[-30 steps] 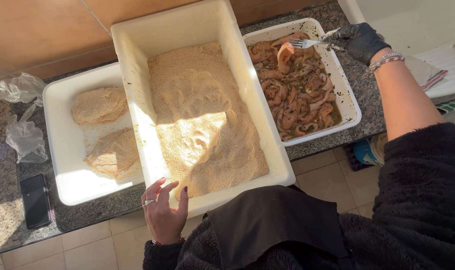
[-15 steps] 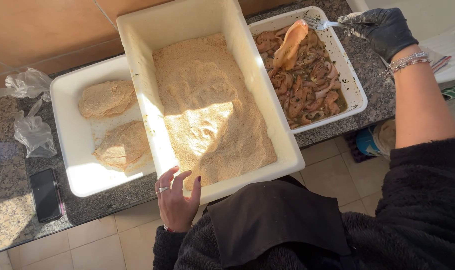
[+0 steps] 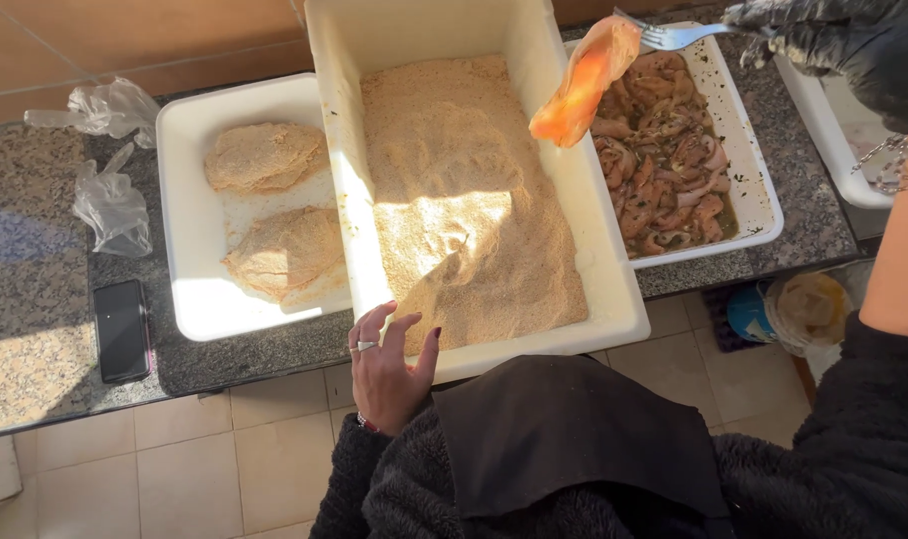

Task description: Breading marinated chicken fillets by coating them in breadcrumbs and transferring them to a storage bin.

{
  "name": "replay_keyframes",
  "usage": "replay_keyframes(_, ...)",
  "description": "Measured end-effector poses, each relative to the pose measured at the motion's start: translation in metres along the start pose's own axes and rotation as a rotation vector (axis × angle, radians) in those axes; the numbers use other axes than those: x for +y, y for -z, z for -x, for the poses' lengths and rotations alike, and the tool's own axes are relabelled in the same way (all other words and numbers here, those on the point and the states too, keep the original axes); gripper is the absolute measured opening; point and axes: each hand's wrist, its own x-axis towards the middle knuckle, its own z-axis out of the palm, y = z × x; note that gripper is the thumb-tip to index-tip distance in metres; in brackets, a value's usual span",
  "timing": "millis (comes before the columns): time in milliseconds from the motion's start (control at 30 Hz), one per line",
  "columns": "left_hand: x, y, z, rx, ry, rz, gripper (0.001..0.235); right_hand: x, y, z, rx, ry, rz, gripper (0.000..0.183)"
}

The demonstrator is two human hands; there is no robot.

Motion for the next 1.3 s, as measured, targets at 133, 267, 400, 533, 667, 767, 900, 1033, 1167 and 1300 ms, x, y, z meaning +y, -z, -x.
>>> replay_keyframes(133,0.001,0.003,-0.001,-0.010,-0.012,0.022,0.030,-0.090,-0.113,-0.050,-0.171,-0.084,-0.122,0.027)
replay_keyframes(267,-0.003,0.002,0.000,-0.023,-0.041,0.041,0.032,-0.093,-0.207,-0.112,-0.366,-0.007,0.103,0.017)
replay_keyframes(400,-0.003,0.001,0.000,-0.023,-0.027,0.023,0.032,-0.049,-0.311,-0.165,-0.436,0.162,-0.338,0.029)
replay_keyframes(533,-0.009,0.000,-0.001,-0.031,-0.056,0.026,0.032,-0.113,-0.309,-0.135,0.025,0.288,0.529,0.019)
replay_keyframes(667,-0.008,-0.001,0.000,-0.036,-0.067,0.009,0.033,-0.116,-0.319,-0.114,0.217,0.419,0.846,0.014)
replay_keyframes(767,-0.008,-0.001,0.000,-0.066,-0.046,0.026,0.032,-0.059,-0.335,-0.138,0.048,0.118,0.642,0.022)
replay_keyframes(900,-0.006,0.001,-0.003,-0.049,-0.069,0.003,0.033,-0.067,-0.318,-0.135,0.024,0.062,0.715,0.021)
replay_keyframes(1033,-0.004,0.002,-0.002,-0.078,-0.068,0.007,0.033,-0.075,-0.303,-0.120,-0.028,0.065,0.833,0.015)
replay_keyframes(1167,-0.004,0.002,-0.002,-0.089,-0.047,0.015,0.032,-0.106,-0.279,-0.112,0.233,0.281,1.228,0.016)
replay_keyframes(1300,-0.002,0.001,-0.002,-0.088,-0.024,0.016,0.032,-0.105,-0.288,-0.114,0.133,0.288,1.210,0.015)
